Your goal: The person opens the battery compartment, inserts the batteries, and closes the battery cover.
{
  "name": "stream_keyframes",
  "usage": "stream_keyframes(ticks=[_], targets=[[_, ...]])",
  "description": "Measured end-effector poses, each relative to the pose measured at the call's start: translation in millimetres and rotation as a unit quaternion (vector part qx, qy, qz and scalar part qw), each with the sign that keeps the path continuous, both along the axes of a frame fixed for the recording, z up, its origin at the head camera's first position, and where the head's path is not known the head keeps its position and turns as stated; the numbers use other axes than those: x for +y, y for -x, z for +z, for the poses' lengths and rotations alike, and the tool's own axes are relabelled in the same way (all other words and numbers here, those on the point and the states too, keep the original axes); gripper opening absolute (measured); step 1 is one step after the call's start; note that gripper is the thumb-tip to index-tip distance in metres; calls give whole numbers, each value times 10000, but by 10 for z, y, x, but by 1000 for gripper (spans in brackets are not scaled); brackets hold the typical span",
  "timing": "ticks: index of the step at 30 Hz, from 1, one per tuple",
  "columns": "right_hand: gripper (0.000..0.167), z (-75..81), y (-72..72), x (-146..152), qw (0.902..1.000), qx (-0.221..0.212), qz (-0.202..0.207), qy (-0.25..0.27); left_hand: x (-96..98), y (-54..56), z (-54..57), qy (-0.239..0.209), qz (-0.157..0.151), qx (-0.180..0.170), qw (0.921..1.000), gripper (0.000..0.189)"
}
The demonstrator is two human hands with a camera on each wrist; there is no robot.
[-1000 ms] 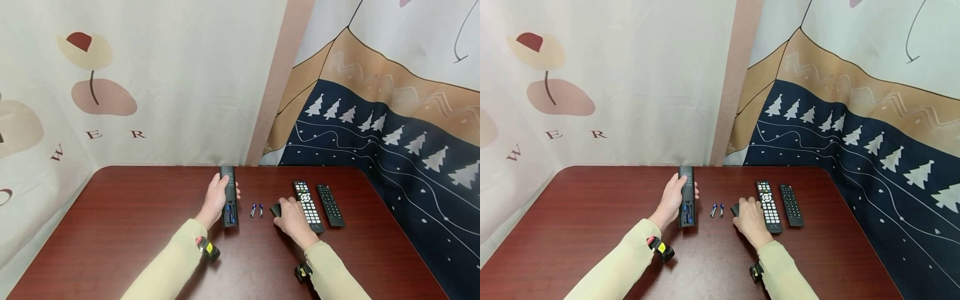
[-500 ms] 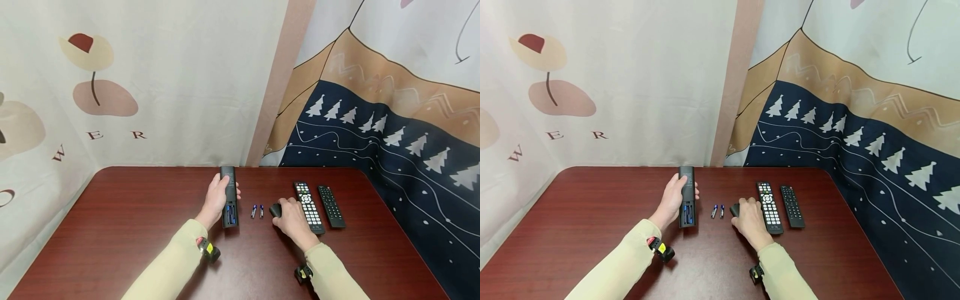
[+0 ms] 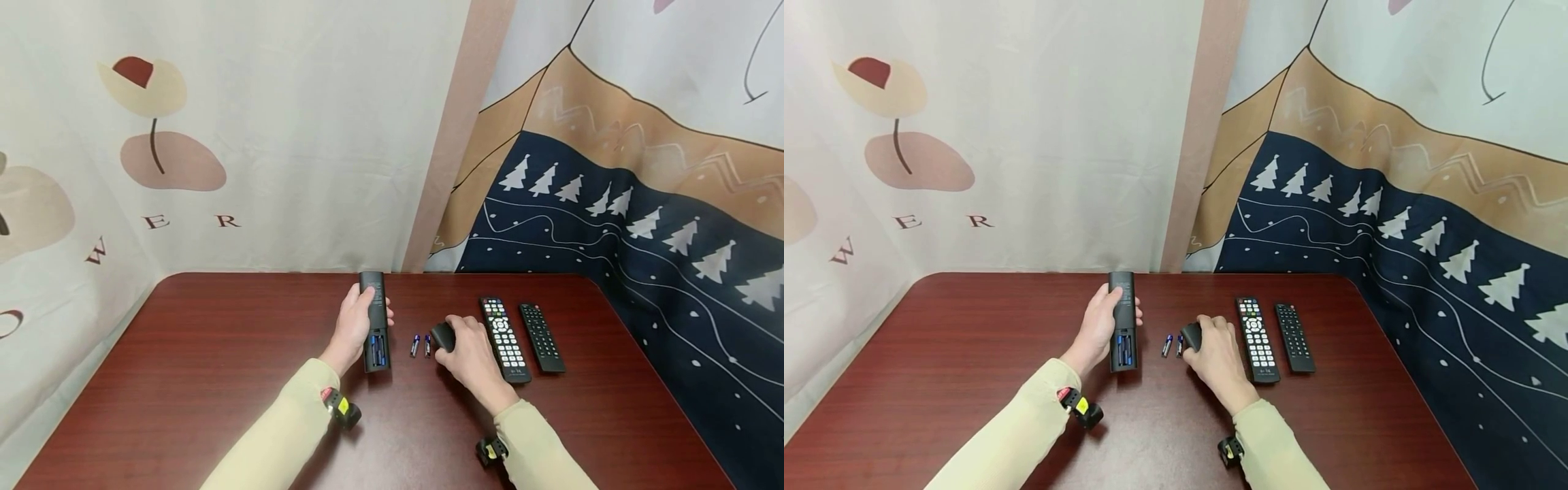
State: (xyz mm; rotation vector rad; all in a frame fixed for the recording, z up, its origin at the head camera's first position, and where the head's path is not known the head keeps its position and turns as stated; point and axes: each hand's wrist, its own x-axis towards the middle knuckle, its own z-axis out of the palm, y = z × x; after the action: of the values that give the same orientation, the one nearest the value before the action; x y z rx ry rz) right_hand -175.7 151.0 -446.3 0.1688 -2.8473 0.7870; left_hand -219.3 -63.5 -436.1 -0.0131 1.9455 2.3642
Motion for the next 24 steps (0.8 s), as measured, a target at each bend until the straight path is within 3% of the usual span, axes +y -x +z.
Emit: stream_keyframes(ticks=[11,24], targets=[[57,22,-70,-145,9990,309,74,301,4,-3,2,30,6,-2,10000,35],[56,49,-140,-301,9979,153,108,614,0,4,-6,-116,-25,102,9999,33]])
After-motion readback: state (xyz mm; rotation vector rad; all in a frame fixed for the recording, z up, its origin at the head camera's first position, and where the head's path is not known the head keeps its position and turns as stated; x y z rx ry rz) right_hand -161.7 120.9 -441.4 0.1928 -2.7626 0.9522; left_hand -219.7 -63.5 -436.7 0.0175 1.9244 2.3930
